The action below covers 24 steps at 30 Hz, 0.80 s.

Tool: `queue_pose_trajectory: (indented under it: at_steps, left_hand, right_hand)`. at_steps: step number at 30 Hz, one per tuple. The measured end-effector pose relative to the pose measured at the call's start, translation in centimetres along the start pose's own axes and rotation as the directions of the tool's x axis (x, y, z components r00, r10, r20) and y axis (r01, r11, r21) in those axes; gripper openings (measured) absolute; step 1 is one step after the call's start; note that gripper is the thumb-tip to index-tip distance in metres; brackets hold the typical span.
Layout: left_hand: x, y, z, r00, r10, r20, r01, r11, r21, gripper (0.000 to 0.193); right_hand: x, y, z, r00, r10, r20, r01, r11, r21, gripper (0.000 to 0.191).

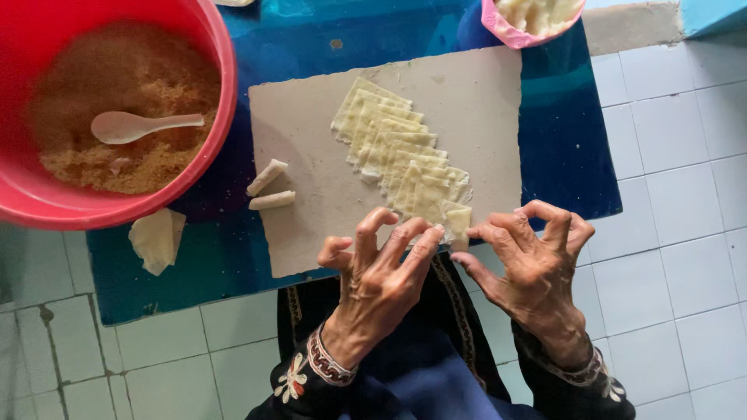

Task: The person folds thin dough wrappers into filled pastries at a table. They take a square wrapper, spoon brown sugar filling from a red basin onto it with a spoon, then fold and pinch the wrapper closed by hand, placing finished pieces on the board with other folded wrappers.

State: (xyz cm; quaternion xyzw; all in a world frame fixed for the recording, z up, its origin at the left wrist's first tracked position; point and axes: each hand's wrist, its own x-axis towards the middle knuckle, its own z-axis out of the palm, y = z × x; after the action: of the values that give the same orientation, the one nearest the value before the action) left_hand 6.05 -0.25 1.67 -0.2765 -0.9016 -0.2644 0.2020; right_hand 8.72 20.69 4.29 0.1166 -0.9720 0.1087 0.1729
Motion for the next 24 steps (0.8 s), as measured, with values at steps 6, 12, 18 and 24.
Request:
queue_pose_trajectory:
  at_steps: [6, 12, 18, 24]
  left_hand:
    - [0.8, 0.8, 1.8, 0.995, 0.086, 0.052, -0.092, 0.988, 0.127, 0.028]
    - [0.9, 1.7, 2.2, 0.994, 0.091, 0.066, -0.099, 0.987, 0.125, 0.026]
    - [1.3, 0.9, 0.6, 0.999, 0.018, 0.04, -0.016, 0.998, -0.065, 0.029]
    - [3.3, 0.5, -3.0, 0.986, -0.165, -0.018, 0.132, 0.844, -0.52, 0.045]
  right_hand:
    - [-0.1, 1.3, 0.1, 0.997, 0.019, -0.075, -0.011, 0.995, 0.097, 0.023]
    - [-0.5, 1.8, -0.6, 0.975, 0.2, -0.101, -0.136, 0.885, 0.445, 0.013]
    - [1.0, 2.7, -0.8, 0.935, 0.316, 0.163, -0.297, 0.441, 0.847, 0.009]
    - [3.3, 3.6, -2.9, 0.815, 0.172, 0.553, -0.544, -0.097, 0.833, 0.028]
